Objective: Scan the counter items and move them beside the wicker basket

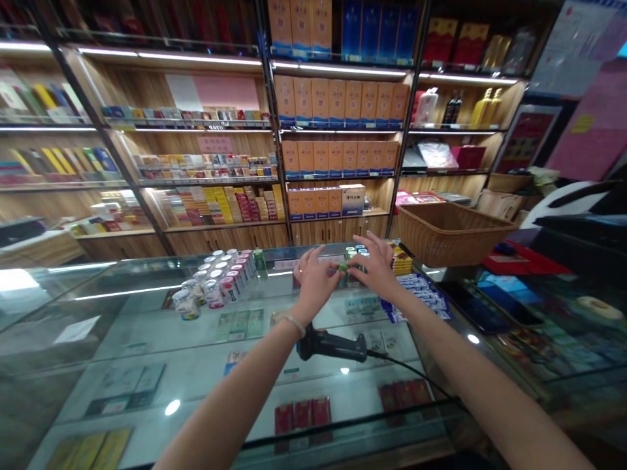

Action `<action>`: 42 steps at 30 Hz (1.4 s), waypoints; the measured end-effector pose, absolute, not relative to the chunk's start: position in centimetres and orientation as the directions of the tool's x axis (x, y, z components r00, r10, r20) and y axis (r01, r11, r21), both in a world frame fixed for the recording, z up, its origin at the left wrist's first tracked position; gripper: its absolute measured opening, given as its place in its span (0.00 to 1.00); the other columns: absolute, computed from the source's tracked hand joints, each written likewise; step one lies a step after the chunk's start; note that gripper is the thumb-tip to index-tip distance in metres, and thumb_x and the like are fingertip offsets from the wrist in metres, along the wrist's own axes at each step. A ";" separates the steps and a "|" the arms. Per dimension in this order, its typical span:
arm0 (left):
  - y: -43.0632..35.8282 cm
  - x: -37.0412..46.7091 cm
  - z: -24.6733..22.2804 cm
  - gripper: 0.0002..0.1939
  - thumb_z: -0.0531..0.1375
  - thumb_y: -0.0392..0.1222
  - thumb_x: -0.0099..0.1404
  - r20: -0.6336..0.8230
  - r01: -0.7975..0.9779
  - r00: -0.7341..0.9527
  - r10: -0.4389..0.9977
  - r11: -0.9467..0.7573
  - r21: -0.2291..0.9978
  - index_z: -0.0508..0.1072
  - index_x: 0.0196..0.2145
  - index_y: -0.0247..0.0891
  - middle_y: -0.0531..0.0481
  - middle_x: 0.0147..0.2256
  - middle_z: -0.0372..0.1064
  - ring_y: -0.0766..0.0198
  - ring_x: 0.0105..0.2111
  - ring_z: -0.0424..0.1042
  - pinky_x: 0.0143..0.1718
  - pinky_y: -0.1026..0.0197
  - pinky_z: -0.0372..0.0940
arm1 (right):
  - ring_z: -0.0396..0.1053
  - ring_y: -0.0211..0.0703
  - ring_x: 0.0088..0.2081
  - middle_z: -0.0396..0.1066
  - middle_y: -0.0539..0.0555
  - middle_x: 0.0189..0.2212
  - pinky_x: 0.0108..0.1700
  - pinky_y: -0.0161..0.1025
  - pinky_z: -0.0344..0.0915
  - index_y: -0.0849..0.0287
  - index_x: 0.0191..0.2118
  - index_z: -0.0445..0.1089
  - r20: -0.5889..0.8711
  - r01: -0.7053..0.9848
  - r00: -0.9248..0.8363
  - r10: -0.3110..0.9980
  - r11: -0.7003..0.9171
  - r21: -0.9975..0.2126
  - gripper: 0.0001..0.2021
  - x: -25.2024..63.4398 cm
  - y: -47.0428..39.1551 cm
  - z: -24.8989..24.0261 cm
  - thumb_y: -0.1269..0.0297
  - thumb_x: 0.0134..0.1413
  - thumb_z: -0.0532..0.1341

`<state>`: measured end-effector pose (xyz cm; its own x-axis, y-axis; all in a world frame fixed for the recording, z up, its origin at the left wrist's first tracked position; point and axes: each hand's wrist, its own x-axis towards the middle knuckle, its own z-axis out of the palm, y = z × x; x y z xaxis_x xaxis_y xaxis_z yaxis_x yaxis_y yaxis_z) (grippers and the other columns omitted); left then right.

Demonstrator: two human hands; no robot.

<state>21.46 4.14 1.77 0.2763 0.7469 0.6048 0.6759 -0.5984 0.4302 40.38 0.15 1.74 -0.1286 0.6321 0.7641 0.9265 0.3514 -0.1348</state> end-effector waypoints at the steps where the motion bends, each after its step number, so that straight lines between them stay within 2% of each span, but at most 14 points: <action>1: 4.2 22.2 1.9 0.04 0.70 0.43 0.60 0.603 0.683 0.273 0.749 -0.593 0.427 0.82 0.36 0.46 0.47 0.65 0.64 0.43 0.67 0.56 0.65 0.33 0.53 | 0.48 0.59 0.70 0.61 0.53 0.67 0.67 0.66 0.44 0.50 0.36 0.78 0.764 0.932 -0.121 0.634 0.338 -0.133 0.03 41.1 0.3 1.7 0.60 0.59 0.66; 7: 4.9 25.6 1.9 0.03 0.69 0.44 0.61 0.607 0.725 0.263 0.750 -0.569 0.388 0.84 0.34 0.48 0.47 0.63 0.68 0.41 0.65 0.58 0.63 0.31 0.53 | 0.46 0.59 0.71 0.61 0.53 0.68 0.66 0.67 0.44 0.49 0.39 0.79 0.753 0.956 -0.085 0.653 0.266 -0.123 0.05 43.9 1.6 0.6 0.60 0.60 0.65; 15: 6.7 27.7 0.2 0.04 0.68 0.44 0.60 0.536 0.820 0.338 0.774 -0.522 0.236 0.84 0.32 0.45 0.44 0.63 0.67 0.37 0.66 0.55 0.63 0.29 0.50 | 0.47 0.60 0.70 0.61 0.56 0.67 0.66 0.67 0.43 0.51 0.38 0.78 0.734 0.951 -0.059 0.677 0.262 -0.166 0.04 45.0 4.0 -2.8 0.61 0.58 0.65; 19: 7.0 28.1 -0.2 0.04 0.67 0.43 0.60 0.494 0.838 0.386 0.779 -0.520 0.166 0.83 0.31 0.43 0.42 0.62 0.69 0.38 0.65 0.56 0.62 0.29 0.51 | 0.48 0.59 0.70 0.62 0.56 0.67 0.66 0.65 0.43 0.51 0.38 0.79 0.717 0.953 -0.047 0.695 0.245 -0.175 0.04 45.0 4.4 -3.9 0.61 0.58 0.66; 25: 7.4 28.5 -0.7 0.04 0.67 0.42 0.62 0.493 0.826 0.429 0.757 -0.549 0.123 0.82 0.32 0.44 0.44 0.61 0.70 0.40 0.66 0.55 0.64 0.30 0.49 | 0.49 0.58 0.70 0.63 0.55 0.67 0.65 0.64 0.42 0.50 0.39 0.79 0.720 0.966 -0.024 0.694 0.202 -0.162 0.05 45.1 4.7 -4.5 0.61 0.59 0.65; 34: 8.0 28.5 -0.9 0.08 0.68 0.45 0.60 0.509 0.837 0.420 0.752 -0.538 0.103 0.81 0.37 0.43 0.40 0.64 0.65 0.39 0.66 0.54 0.65 0.30 0.47 | 0.48 0.58 0.70 0.61 0.55 0.68 0.66 0.64 0.43 0.47 0.46 0.78 0.696 0.976 0.012 0.718 0.144 -0.166 0.09 45.5 4.5 -5.1 0.61 0.60 0.64; 39: 7.7 28.4 -0.7 0.17 0.68 0.40 0.59 0.576 0.820 0.423 0.700 -0.566 0.086 0.77 0.47 0.45 0.41 0.67 0.59 0.44 0.67 0.54 0.66 0.35 0.48 | 0.50 0.58 0.69 0.61 0.56 0.67 0.65 0.65 0.44 0.47 0.46 0.79 0.718 0.964 0.028 0.695 0.171 -0.202 0.10 45.4 4.2 -5.1 0.63 0.59 0.65; 42: 7.6 28.5 -0.9 0.16 0.67 0.38 0.59 0.579 0.812 0.425 0.696 -0.576 0.096 0.76 0.46 0.47 0.43 0.67 0.58 0.45 0.68 0.53 0.66 0.34 0.46 | 0.49 0.58 0.70 0.61 0.56 0.67 0.66 0.65 0.43 0.46 0.46 0.79 0.711 0.966 0.032 0.703 0.160 -0.202 0.11 45.3 4.2 -5.1 0.63 0.59 0.65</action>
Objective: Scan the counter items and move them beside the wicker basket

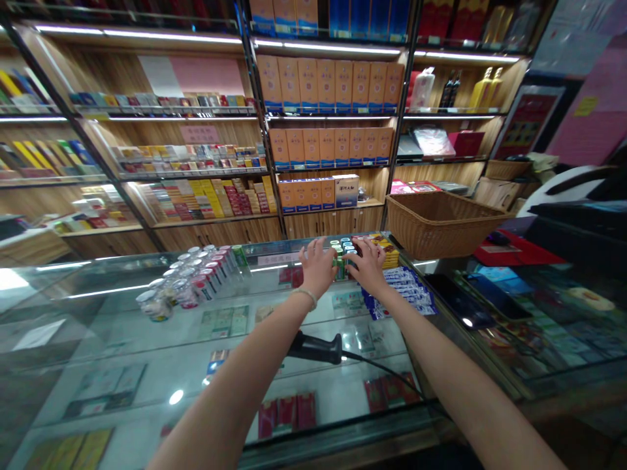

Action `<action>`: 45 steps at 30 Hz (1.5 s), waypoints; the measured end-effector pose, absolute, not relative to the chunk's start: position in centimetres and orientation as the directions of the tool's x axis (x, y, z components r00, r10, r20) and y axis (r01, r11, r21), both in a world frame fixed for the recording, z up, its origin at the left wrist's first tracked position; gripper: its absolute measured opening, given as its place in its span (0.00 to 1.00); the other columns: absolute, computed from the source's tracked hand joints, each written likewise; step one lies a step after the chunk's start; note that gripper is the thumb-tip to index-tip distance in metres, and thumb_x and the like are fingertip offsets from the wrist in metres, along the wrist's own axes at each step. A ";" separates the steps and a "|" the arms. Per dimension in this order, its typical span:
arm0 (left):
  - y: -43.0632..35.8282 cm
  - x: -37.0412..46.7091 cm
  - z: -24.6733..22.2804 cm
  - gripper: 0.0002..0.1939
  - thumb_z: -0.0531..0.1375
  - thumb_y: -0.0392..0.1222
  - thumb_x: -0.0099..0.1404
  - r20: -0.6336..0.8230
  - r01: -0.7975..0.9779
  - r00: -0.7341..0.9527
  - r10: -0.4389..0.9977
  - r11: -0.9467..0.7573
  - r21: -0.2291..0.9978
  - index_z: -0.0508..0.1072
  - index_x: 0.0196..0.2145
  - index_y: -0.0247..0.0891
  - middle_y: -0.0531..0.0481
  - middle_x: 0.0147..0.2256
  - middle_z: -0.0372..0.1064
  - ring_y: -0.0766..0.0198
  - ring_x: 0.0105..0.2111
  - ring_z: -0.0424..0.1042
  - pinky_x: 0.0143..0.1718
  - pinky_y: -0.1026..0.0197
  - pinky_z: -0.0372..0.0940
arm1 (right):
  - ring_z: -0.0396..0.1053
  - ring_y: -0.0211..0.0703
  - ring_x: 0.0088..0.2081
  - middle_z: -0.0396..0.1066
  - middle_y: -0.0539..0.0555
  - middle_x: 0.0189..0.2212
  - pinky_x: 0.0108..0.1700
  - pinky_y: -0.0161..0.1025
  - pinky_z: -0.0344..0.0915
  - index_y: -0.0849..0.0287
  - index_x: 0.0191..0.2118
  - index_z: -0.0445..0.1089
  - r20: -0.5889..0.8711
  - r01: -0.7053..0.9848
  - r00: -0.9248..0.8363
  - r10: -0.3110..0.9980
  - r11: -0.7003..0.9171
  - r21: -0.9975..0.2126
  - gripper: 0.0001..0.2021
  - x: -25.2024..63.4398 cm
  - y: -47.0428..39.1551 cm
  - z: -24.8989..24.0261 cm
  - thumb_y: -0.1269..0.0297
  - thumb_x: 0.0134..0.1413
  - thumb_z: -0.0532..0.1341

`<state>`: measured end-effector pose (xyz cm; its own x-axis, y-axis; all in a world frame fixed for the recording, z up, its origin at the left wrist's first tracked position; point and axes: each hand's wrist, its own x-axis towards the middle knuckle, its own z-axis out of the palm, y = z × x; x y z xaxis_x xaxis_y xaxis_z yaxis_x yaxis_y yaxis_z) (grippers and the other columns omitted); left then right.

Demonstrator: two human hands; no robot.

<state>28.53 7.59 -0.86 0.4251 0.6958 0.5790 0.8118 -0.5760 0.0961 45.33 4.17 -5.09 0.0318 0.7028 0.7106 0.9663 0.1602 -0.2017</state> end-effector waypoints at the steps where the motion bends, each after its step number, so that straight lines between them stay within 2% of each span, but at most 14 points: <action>1: 7.6 28.6 -0.9 0.15 0.67 0.38 0.59 0.578 0.815 0.421 0.699 -0.571 0.097 0.76 0.45 0.47 0.43 0.68 0.58 0.44 0.68 0.53 0.66 0.34 0.46 | 0.49 0.58 0.70 0.61 0.56 0.67 0.66 0.65 0.43 0.46 0.47 0.79 0.708 0.967 0.034 0.705 0.156 -0.201 0.11 45.3 4.2 -5.1 0.63 0.59 0.65; 11: 8.2 29.3 -1.0 0.13 0.65 0.37 0.60 0.586 0.825 0.408 0.700 -0.557 0.091 0.75 0.44 0.45 0.43 0.68 0.58 0.46 0.68 0.52 0.66 0.34 0.46 | 0.49 0.59 0.69 0.59 0.55 0.69 0.66 0.68 0.43 0.42 0.52 0.77 0.723 0.983 0.005 0.691 0.128 -0.130 0.15 45.9 4.2 -5.4 0.61 0.60 0.65; 20: 8.4 29.5 -0.5 0.14 0.64 0.36 0.59 0.578 0.822 0.404 0.709 -0.559 0.110 0.76 0.43 0.45 0.42 0.67 0.58 0.44 0.68 0.52 0.66 0.33 0.46 | 0.47 0.61 0.71 0.55 0.57 0.71 0.67 0.70 0.42 0.42 0.56 0.75 0.709 0.988 -0.005 0.705 0.111 -0.103 0.18 45.8 4.2 -5.5 0.60 0.61 0.65; 25: 8.4 29.6 -0.4 0.13 0.65 0.37 0.60 0.574 0.840 0.400 0.714 -0.537 0.083 0.76 0.44 0.45 0.42 0.68 0.58 0.45 0.68 0.53 0.66 0.34 0.48 | 0.47 0.61 0.71 0.55 0.57 0.71 0.67 0.69 0.41 0.43 0.56 0.75 0.725 0.988 0.000 0.689 0.111 -0.105 0.18 45.7 4.3 -5.7 0.61 0.61 0.64; 28: 8.3 29.7 -0.3 0.17 0.65 0.38 0.60 0.574 0.850 0.391 0.720 -0.522 0.075 0.75 0.48 0.43 0.41 0.68 0.58 0.45 0.68 0.54 0.66 0.36 0.50 | 0.47 0.61 0.71 0.55 0.57 0.71 0.67 0.69 0.41 0.43 0.56 0.75 0.725 0.989 -0.004 0.689 0.110 -0.100 0.18 45.7 4.3 -5.7 0.61 0.61 0.64; 31: 8.4 29.5 -0.3 0.26 0.66 0.41 0.59 0.558 0.868 0.371 0.742 -0.491 0.076 0.72 0.56 0.44 0.40 0.69 0.56 0.45 0.68 0.54 0.67 0.38 0.50 | 0.47 0.61 0.71 0.54 0.58 0.71 0.68 0.67 0.40 0.44 0.59 0.73 0.695 0.993 -0.002 0.719 0.085 -0.085 0.20 45.8 4.4 -5.7 0.58 0.63 0.63; 36: 9.0 28.8 -0.7 0.42 0.66 0.49 0.62 0.518 0.890 0.375 0.769 -0.454 0.030 0.57 0.71 0.45 0.40 0.73 0.46 0.44 0.72 0.46 0.70 0.34 0.44 | 0.41 0.62 0.73 0.49 0.60 0.73 0.69 0.67 0.37 0.44 0.69 0.61 0.666 0.999 -0.004 0.746 0.031 -0.028 0.28 45.9 4.5 -5.7 0.53 0.65 0.60; 40: 9.1 27.9 -1.0 0.48 0.65 0.53 0.63 0.470 0.898 0.389 0.792 -0.440 -0.003 0.49 0.74 0.46 0.41 0.75 0.38 0.42 0.74 0.39 0.70 0.30 0.39 | 0.35 0.66 0.74 0.43 0.60 0.75 0.68 0.70 0.35 0.43 0.72 0.55 0.657 1.000 -0.005 0.754 0.009 -0.002 0.32 45.7 4.3 -5.8 0.49 0.66 0.58; 45: 8.6 27.1 -0.7 0.50 0.66 0.54 0.62 0.435 0.899 0.396 0.809 -0.439 -0.002 0.47 0.74 0.47 0.41 0.75 0.36 0.41 0.74 0.37 0.70 0.28 0.37 | 0.34 0.67 0.74 0.41 0.60 0.76 0.69 0.70 0.33 0.43 0.73 0.52 0.641 1.000 0.002 0.767 -0.004 0.002 0.33 45.6 4.1 -6.1 0.48 0.66 0.57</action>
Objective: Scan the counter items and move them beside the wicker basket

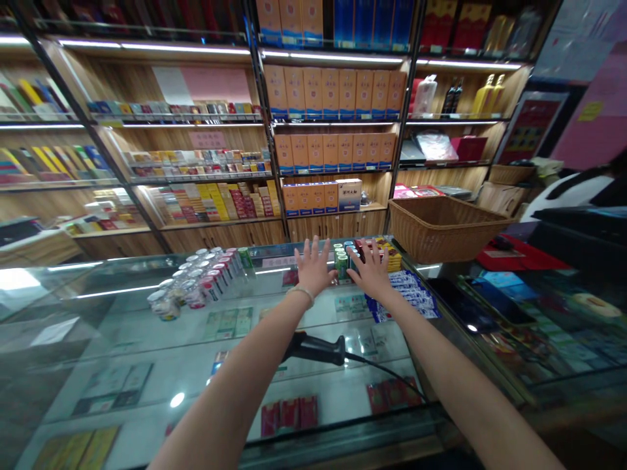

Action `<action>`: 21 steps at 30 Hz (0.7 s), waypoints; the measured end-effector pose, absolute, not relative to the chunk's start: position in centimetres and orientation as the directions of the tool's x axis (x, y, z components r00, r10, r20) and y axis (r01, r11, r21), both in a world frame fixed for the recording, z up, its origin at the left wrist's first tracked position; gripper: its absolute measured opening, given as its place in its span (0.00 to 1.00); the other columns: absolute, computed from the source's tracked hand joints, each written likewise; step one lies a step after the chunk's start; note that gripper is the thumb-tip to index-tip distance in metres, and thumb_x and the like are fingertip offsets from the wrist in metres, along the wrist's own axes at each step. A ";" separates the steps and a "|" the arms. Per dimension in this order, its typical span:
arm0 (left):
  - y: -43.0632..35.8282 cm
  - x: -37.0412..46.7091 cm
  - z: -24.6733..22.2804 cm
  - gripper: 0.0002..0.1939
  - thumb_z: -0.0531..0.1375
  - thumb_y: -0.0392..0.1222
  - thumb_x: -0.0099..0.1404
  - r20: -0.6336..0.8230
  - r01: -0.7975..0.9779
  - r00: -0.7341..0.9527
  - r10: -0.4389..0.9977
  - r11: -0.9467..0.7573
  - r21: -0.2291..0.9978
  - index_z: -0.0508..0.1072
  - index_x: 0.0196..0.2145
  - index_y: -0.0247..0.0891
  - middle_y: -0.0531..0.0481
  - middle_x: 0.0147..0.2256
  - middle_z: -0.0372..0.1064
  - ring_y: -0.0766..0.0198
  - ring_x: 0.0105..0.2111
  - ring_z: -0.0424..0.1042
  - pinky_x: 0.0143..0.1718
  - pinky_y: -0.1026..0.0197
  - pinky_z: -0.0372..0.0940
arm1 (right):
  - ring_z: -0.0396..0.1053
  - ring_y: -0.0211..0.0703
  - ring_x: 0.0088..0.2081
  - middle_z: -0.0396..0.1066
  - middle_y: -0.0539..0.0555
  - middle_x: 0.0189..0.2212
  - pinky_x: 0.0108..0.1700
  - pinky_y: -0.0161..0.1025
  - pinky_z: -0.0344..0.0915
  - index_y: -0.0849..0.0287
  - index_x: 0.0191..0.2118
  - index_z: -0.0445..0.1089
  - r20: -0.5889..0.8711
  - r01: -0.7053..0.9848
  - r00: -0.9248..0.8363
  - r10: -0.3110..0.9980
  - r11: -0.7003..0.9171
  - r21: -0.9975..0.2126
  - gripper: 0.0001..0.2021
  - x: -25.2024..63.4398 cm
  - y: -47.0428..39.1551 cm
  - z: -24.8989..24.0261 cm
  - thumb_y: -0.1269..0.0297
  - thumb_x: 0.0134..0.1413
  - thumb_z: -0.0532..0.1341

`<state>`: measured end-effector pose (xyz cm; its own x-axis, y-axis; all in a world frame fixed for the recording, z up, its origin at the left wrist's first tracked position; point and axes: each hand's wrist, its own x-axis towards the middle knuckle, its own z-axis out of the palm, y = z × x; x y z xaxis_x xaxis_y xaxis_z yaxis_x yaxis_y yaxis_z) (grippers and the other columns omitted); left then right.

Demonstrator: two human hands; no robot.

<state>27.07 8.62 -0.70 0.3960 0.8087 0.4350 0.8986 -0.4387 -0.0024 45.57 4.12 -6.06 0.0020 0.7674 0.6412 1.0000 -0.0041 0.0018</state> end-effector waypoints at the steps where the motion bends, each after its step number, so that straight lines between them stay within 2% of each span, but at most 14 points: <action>1: 8.5 26.9 -0.6 0.50 0.66 0.55 0.62 0.434 0.899 0.395 0.810 -0.439 0.001 0.47 0.74 0.47 0.41 0.75 0.36 0.40 0.74 0.36 0.70 0.28 0.37 | 0.35 0.67 0.74 0.40 0.60 0.76 0.69 0.70 0.33 0.43 0.73 0.52 0.642 1.000 0.002 0.767 -0.004 0.002 0.33 45.6 4.1 -6.1 0.48 0.66 0.57; 6: 8.0 25.5 0.7 0.49 0.65 0.57 0.63 0.454 0.902 0.379 0.806 -0.433 0.015 0.47 0.74 0.47 0.39 0.75 0.39 0.40 0.74 0.37 0.70 0.28 0.37 | 0.36 0.65 0.74 0.43 0.61 0.75 0.69 0.70 0.34 0.46 0.73 0.52 0.664 1.000 0.026 0.747 -0.022 -0.015 0.33 45.4 4.1 -5.3 0.48 0.67 0.56; 11: 7.7 22.7 2.8 0.46 0.64 0.54 0.64 0.526 0.886 0.416 0.742 -0.461 -0.050 0.50 0.73 0.47 0.39 0.75 0.38 0.40 0.74 0.37 0.70 0.28 0.36 | 0.38 0.63 0.74 0.46 0.61 0.74 0.69 0.71 0.34 0.47 0.72 0.55 0.671 1.000 -0.012 0.741 0.000 0.017 0.31 44.7 4.1 -3.5 0.49 0.68 0.55; 17: 7.4 18.6 4.3 0.42 0.63 0.54 0.66 0.593 0.880 0.422 0.686 -0.468 -0.085 0.53 0.72 0.47 0.41 0.75 0.38 0.41 0.75 0.36 0.71 0.30 0.32 | 0.37 0.64 0.74 0.44 0.62 0.75 0.68 0.72 0.34 0.46 0.72 0.55 0.684 0.998 -0.057 0.728 0.045 0.036 0.29 42.6 3.6 -1.4 0.49 0.69 0.53; 21: 6.8 15.8 4.6 0.40 0.62 0.54 0.67 0.622 0.893 0.391 0.679 -0.442 -0.080 0.55 0.72 0.46 0.40 0.75 0.40 0.40 0.74 0.37 0.70 0.29 0.33 | 0.36 0.63 0.74 0.44 0.62 0.75 0.69 0.71 0.34 0.46 0.72 0.54 0.685 0.997 -0.066 0.726 0.072 0.019 0.30 39.8 3.0 -0.4 0.50 0.69 0.54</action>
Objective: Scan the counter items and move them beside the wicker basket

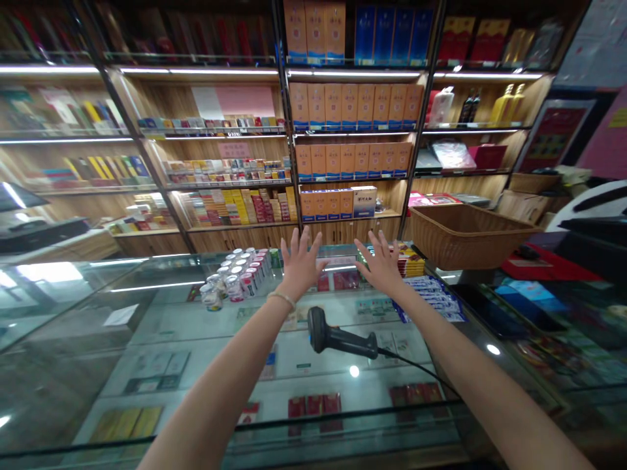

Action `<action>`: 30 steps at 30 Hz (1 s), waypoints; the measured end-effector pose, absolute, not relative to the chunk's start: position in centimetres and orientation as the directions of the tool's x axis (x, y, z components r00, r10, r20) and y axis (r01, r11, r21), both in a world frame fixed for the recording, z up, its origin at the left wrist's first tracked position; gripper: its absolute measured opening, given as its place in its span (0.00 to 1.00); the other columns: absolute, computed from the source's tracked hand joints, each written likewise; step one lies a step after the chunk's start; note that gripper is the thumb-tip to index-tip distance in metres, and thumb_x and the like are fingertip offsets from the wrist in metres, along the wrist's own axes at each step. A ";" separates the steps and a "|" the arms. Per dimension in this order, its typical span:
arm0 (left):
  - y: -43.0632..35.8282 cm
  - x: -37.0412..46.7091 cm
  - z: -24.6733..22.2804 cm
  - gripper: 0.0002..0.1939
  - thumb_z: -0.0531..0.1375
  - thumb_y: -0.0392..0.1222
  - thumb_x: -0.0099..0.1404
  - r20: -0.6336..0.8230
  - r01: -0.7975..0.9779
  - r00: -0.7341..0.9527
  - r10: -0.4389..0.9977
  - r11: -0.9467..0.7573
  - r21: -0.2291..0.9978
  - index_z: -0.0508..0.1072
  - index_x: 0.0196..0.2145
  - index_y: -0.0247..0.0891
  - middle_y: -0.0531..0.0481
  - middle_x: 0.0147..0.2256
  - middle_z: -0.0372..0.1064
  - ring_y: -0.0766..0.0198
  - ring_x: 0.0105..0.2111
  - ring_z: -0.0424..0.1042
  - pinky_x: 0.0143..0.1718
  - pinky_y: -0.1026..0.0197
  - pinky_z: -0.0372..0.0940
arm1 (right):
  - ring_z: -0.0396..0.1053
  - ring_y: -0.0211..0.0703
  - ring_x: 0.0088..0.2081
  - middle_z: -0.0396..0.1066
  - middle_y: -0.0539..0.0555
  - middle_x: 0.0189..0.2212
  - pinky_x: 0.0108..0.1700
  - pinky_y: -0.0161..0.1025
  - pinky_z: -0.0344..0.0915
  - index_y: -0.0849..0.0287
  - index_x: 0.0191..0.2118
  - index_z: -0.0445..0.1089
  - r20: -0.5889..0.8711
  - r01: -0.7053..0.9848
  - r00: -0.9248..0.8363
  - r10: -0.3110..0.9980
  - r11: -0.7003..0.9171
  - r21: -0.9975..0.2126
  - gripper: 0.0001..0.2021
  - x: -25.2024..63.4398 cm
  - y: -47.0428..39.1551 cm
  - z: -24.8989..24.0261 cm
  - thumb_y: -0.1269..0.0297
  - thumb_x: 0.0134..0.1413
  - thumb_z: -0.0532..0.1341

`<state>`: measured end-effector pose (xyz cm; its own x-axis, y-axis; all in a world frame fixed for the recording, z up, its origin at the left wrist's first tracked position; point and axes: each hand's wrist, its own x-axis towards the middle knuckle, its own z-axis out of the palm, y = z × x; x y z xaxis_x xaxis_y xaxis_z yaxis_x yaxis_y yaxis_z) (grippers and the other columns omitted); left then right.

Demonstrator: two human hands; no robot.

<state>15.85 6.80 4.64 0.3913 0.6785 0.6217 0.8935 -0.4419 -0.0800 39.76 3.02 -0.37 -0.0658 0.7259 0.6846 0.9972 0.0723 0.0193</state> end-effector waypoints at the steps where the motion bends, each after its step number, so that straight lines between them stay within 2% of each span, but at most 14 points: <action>1: 6.6 15.1 4.6 0.40 0.62 0.54 0.67 0.629 0.897 0.383 0.677 -0.436 -0.077 0.55 0.72 0.46 0.39 0.75 0.41 0.40 0.74 0.37 0.70 0.29 0.33 | 0.36 0.63 0.74 0.44 0.62 0.75 0.69 0.71 0.34 0.46 0.72 0.54 0.683 0.997 -0.064 0.728 0.077 0.011 0.30 38.9 2.9 -0.2 0.50 0.69 0.54; 9: 5.1 10.3 4.1 0.36 0.59 0.54 0.69 0.652 0.917 0.337 0.679 -0.393 -0.064 0.59 0.71 0.45 0.38 0.74 0.44 0.39 0.74 0.39 0.70 0.30 0.34 | 0.38 0.62 0.74 0.45 0.59 0.75 0.69 0.70 0.34 0.45 0.72 0.54 0.671 0.995 -0.062 0.738 0.101 -0.020 0.29 34.1 1.9 0.1 0.50 0.69 0.54; 16: 4.4 7.5 1.7 0.32 0.58 0.54 0.70 0.686 0.936 0.289 0.667 -0.348 -0.056 0.63 0.68 0.44 0.38 0.73 0.48 0.40 0.73 0.43 0.72 0.32 0.33 | 0.40 0.62 0.74 0.47 0.60 0.74 0.70 0.69 0.36 0.46 0.71 0.57 0.674 0.997 -0.005 0.739 0.052 -0.050 0.28 32.9 0.5 -1.7 0.49 0.69 0.53; 19: 4.4 6.5 0.2 0.32 0.58 0.53 0.70 0.685 0.936 0.280 0.673 -0.350 -0.038 0.64 0.68 0.45 0.38 0.73 0.48 0.42 0.74 0.41 0.72 0.33 0.33 | 0.41 0.62 0.74 0.48 0.61 0.74 0.69 0.69 0.37 0.46 0.71 0.58 0.656 0.999 0.010 0.754 0.019 -0.037 0.28 32.7 0.1 -2.6 0.49 0.70 0.53; 30: 4.3 4.0 -2.8 0.29 0.58 0.52 0.70 0.703 0.953 0.204 0.682 -0.304 0.018 0.66 0.67 0.46 0.38 0.71 0.52 0.41 0.72 0.47 0.71 0.31 0.34 | 0.45 0.59 0.72 0.53 0.59 0.72 0.69 0.67 0.41 0.44 0.69 0.61 0.661 1.000 0.014 0.750 -0.014 -0.005 0.25 33.0 -1.0 -4.0 0.51 0.70 0.53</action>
